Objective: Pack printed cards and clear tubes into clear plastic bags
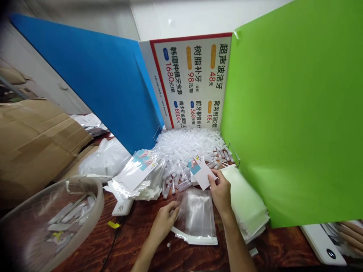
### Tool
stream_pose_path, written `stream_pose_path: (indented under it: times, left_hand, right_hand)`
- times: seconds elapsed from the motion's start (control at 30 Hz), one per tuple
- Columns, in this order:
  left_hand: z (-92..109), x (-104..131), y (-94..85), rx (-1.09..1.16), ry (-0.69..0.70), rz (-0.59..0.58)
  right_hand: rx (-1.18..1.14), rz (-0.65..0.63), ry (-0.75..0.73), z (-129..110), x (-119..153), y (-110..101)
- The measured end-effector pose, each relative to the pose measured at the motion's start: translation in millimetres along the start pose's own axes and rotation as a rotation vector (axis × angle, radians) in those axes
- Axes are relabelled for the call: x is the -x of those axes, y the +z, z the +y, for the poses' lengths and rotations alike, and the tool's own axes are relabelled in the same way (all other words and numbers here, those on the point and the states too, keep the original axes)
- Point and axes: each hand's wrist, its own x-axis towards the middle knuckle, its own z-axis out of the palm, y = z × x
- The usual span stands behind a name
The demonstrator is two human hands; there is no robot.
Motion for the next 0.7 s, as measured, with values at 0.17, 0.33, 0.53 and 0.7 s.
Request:
stream_pose_path:
  times: [0.17, 0.33, 0.53, 0.7]
  left_hand:
    - [4, 9, -22.5, 0.053, 0.018, 0.137]
    - [16, 9, -37.1, 0.175, -0.022, 0.199]
    - [-3, 0, -27.1, -0.033, 0.104, 0.186]
    - [-22, -1, -13.4, -0.199, 0.168, 0.361]
  right_hand:
    - [0.017, -0.003, 0.009, -2, 12, -16]
    - [0.112, -0.097, -0.016, -4, 18, -26]
    - [0.128, -0.154, -0.004, 1, 26, -30]
    - [0.092, -0.175, 0.043, 7, 31, -34]
